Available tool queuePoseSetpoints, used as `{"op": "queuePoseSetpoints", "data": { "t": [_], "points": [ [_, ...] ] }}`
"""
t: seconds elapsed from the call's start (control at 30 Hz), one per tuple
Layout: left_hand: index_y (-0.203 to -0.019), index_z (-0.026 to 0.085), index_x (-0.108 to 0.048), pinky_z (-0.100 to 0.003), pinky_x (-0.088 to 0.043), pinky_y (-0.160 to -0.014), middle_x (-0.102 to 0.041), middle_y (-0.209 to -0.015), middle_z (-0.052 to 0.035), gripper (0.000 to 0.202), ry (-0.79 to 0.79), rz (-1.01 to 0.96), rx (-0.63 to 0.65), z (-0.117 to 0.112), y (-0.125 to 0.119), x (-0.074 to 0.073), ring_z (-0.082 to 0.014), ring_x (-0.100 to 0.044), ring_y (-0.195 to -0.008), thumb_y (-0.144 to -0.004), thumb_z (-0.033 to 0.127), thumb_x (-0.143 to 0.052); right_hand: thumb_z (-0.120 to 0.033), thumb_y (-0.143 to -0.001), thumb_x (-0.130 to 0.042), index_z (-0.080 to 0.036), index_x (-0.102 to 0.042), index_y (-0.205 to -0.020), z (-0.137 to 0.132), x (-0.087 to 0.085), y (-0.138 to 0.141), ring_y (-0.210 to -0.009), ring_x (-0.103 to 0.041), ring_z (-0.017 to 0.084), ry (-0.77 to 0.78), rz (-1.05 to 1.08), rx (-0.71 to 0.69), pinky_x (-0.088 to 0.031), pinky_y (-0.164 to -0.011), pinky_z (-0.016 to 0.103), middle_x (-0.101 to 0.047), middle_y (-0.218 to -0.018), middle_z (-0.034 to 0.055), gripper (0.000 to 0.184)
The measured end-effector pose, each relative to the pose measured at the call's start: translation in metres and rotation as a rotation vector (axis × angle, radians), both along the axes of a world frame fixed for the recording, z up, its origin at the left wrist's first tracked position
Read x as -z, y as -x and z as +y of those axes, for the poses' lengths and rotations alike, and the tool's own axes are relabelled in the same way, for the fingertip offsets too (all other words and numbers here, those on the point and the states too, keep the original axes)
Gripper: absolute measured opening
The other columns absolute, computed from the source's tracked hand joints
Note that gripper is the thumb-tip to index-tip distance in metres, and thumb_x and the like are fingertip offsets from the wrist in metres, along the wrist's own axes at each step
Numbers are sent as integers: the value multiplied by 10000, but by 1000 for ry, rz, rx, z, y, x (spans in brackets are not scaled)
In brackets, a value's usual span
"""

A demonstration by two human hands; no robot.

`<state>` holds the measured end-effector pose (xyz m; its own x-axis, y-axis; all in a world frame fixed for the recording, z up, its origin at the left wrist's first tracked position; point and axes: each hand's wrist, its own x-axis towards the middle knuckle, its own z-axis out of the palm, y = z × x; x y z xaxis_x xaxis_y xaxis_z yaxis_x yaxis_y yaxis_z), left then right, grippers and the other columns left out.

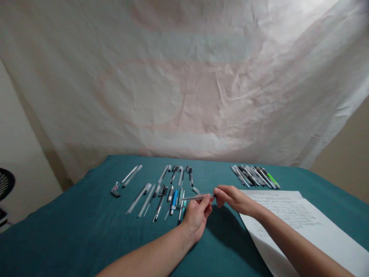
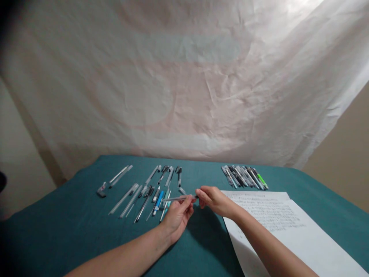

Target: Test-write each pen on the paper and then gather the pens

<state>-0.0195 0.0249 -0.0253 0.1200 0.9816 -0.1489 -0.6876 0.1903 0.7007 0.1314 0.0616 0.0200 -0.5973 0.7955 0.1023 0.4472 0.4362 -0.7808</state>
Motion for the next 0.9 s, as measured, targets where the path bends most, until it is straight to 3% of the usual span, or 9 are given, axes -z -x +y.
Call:
{"op": "queuePoseSetpoints", "data": {
  "t": [0.13,0.27,0.5,0.73,0.9],
  "points": [
    [-754,113,-605,-116,-441,-538,-567,-668,4,172,25,-10,-12,0,0,1,-32,-516,-573,-661,228,-693,-388,-787,-526,-163,-531,-848,-3,-15,-7,-740,-565,143,-166,-14,-9,-432,-675,239,-614,-804,36,234],
    [-733,116,-605,-111,-443,-535,-573,-674,3,166,46,-14,-21,0,1,1,-30,-516,-569,-641,208,-707,-356,-823,-476,-165,-564,-801,-4,-16,-6,-718,-560,138,-208,-70,8,-420,-660,232,-625,-770,30,211],
    [-753,119,-609,-107,-446,-554,-599,-752,-20,148,22,-9,-10,-1,0,0,-33,-526,-603,-658,195,-693,-430,-888,-278,-155,-523,-632,0,2,2,-547,-534,117,-138,-105,55,-394,-551,215,-589,-591,27,449],
    [-765,121,-608,-116,-452,-560,-599,-764,-26,154,6,-25,-8,0,0,1,-40,-530,-613,-667,210,-687,-445,-819,-454,-153,-523,-810,-2,-7,-6,-616,-529,118,-142,-72,-20,-399,-559,207,-602,-716,27,300],
    [-760,120,-610,-118,-449,-555,-603,-757,-22,170,15,-16,0,-1,0,0,-38,-529,-600,-651,214,-699,-448,-880,-303,-148,-534,-680,-2,-3,-1,-584,-513,114,-146,-108,1,-390,-582,224,-578,-631,22,428]
  ]
}}
